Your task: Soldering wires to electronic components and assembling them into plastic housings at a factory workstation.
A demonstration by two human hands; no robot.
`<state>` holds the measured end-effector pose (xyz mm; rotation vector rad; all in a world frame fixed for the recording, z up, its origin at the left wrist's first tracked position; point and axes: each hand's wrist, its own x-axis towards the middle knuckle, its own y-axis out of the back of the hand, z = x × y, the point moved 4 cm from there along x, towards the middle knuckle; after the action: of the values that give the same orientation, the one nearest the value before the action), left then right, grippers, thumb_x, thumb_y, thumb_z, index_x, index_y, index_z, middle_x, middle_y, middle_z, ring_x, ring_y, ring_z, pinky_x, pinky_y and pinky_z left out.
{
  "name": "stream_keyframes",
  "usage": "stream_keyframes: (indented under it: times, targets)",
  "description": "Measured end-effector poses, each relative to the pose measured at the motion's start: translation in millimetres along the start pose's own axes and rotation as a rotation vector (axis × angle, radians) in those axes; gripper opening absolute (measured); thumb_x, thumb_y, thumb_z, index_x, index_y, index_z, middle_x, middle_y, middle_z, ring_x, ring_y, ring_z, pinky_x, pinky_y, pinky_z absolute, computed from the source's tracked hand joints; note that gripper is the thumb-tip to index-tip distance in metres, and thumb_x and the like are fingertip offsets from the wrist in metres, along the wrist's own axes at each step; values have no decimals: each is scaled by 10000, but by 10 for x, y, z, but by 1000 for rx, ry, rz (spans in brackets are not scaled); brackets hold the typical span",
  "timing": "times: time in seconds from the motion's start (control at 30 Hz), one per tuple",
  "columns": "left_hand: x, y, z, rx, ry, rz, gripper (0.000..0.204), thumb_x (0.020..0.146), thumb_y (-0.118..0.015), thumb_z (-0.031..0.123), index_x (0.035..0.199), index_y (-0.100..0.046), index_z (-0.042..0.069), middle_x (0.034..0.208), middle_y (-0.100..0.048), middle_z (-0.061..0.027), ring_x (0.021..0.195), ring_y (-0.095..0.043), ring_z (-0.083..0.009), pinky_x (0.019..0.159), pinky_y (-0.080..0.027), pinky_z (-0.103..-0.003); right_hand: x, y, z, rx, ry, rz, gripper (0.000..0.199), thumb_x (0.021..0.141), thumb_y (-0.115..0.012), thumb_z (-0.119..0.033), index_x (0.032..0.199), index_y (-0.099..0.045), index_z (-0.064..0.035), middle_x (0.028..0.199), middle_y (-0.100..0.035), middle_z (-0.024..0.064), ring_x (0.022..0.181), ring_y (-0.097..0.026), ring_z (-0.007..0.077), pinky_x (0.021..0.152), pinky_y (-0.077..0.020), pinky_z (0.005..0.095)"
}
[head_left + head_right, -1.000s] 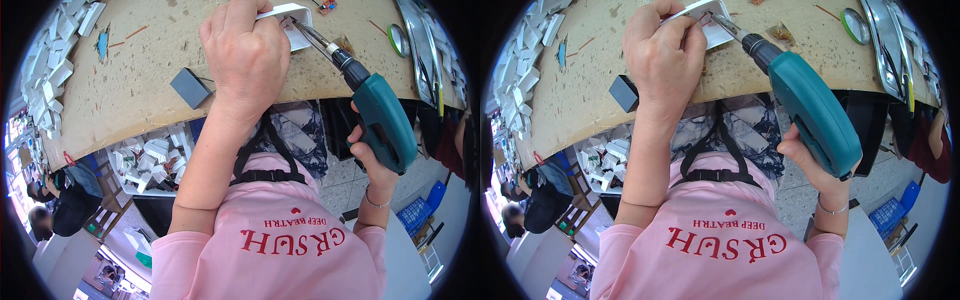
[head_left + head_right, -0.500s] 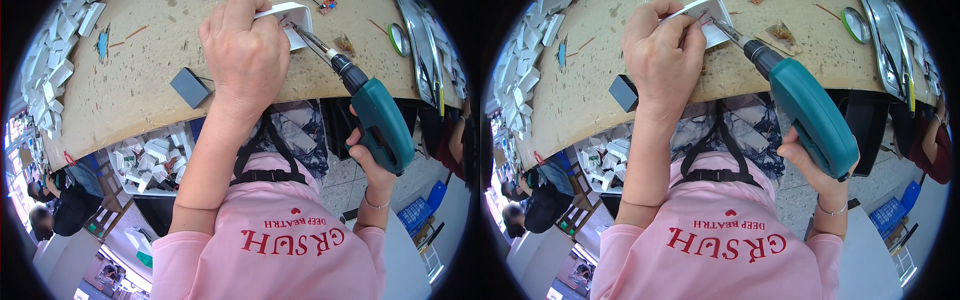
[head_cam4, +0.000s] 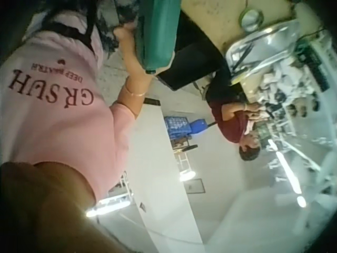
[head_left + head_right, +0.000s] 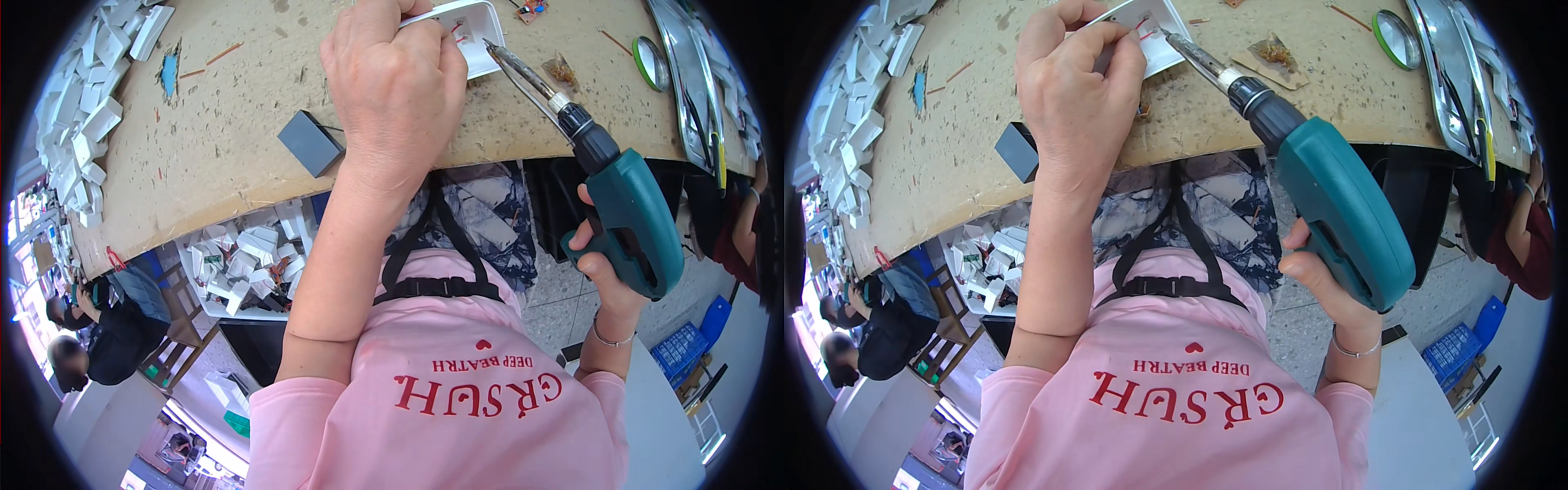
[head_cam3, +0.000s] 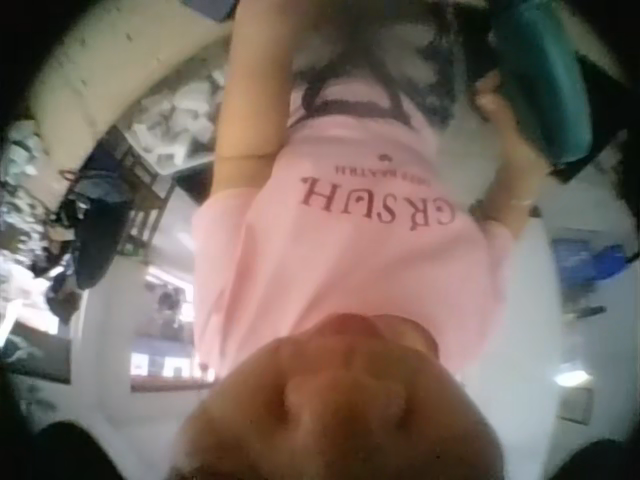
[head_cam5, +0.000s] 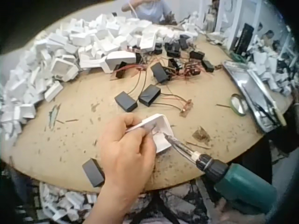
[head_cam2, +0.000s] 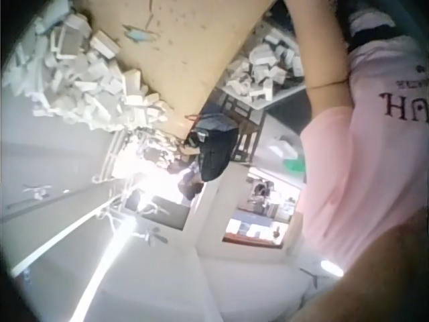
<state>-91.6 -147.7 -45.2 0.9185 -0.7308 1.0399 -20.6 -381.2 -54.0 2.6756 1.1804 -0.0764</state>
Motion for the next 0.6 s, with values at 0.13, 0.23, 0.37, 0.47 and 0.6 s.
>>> stream_keyframes:
  times: [0.13, 0.23, 0.37, 0.47, 0.6]
  targets:
    - [47, 16, 18, 195, 227, -253, 71, 649, -623, -29, 713, -592, -21, 803, -558, -131, 721, -540, -287, 636, -425, -361, -9, -4, -5, 7, 15, 17, 723, 687, -784, -273, 1219, -451, 85, 1139, -566, 227, 695, -580, 135, 590, -483, 239]
    - [55, 16, 25, 221, 180, -246, 69, 650, -623, -29, 711, -591, -21, 801, -557, -128, 718, -540, -287, 632, -425, -359, -18, -5, -5, 18, 15, 11, 721, 688, -783, -282, 1216, -454, 83, 1140, -566, 224, 698, -581, 133, 597, -486, 238]
    - [40, 11, -52, -258, -132, 213, 66, 650, -624, -27, 707, -590, -21, 801, -556, -128, 717, -540, -286, 631, -425, -361, -29, -6, -12, 27, 5, 17, 717, 690, -781, -288, 1212, -457, 81, 1141, -567, 220, 705, -582, 132, 606, -489, 239]
    - [51, 15, 16, 217, 221, -253, 65, 650, -624, -25, 706, -592, -20, 801, -557, -127, 717, -541, -287, 630, -424, -362, -35, 3, -5, 32, 1, 18, 723, 686, -784, -290, 1212, -456, 82, 1136, -569, 219, 701, -583, 134, 607, -490, 239]
    - [50, 27, 16, 230, 199, -253, 61, 654, -624, -22, 707, -595, -18, 801, -557, -126, 714, -541, -286, 627, -424, -364, -32, -11, -10, 49, 13, 27, 733, 680, -789, -293, 1213, -454, 83, 1128, -572, 220, 698, -586, 138, 606, -490, 240]
